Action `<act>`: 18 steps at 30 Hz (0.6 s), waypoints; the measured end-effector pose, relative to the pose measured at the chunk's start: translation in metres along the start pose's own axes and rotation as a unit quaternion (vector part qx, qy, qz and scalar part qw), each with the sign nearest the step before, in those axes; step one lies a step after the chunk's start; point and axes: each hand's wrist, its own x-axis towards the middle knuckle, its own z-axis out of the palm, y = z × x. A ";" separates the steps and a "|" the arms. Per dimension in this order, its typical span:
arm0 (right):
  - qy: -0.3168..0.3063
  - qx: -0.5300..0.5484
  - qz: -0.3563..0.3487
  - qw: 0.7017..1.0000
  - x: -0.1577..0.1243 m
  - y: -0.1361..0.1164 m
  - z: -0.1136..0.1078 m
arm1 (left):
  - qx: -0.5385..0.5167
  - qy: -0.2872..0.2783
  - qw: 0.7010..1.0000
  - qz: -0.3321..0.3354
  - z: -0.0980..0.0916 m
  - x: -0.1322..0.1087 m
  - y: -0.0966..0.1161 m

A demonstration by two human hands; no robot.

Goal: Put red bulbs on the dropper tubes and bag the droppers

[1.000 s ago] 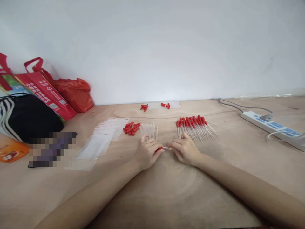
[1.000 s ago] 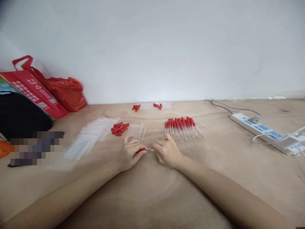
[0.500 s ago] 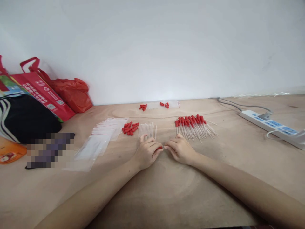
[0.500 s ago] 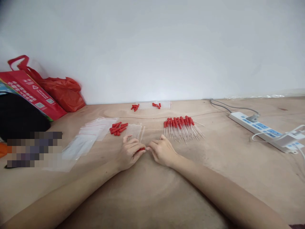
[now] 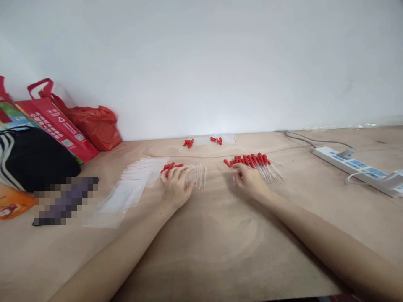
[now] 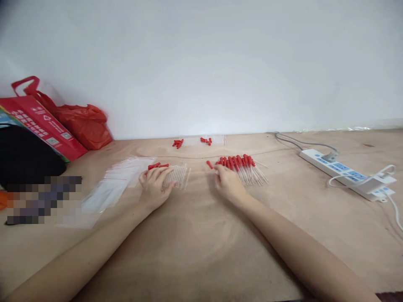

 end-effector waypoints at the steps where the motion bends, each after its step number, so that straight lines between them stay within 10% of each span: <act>1: 0.007 0.006 0.044 0.999 0.004 0.007 -0.002 | 0.017 0.001 1.000 -0.025 0.001 0.001 -0.006; 8: 0.000 -0.074 0.187 0.980 0.027 0.034 -0.005 | 0.078 -0.029 0.986 -0.145 0.000 0.006 -0.037; 18: -0.040 -0.115 0.180 0.976 0.030 0.031 0.000 | 0.114 -0.059 0.981 -0.148 -0.001 0.007 -0.043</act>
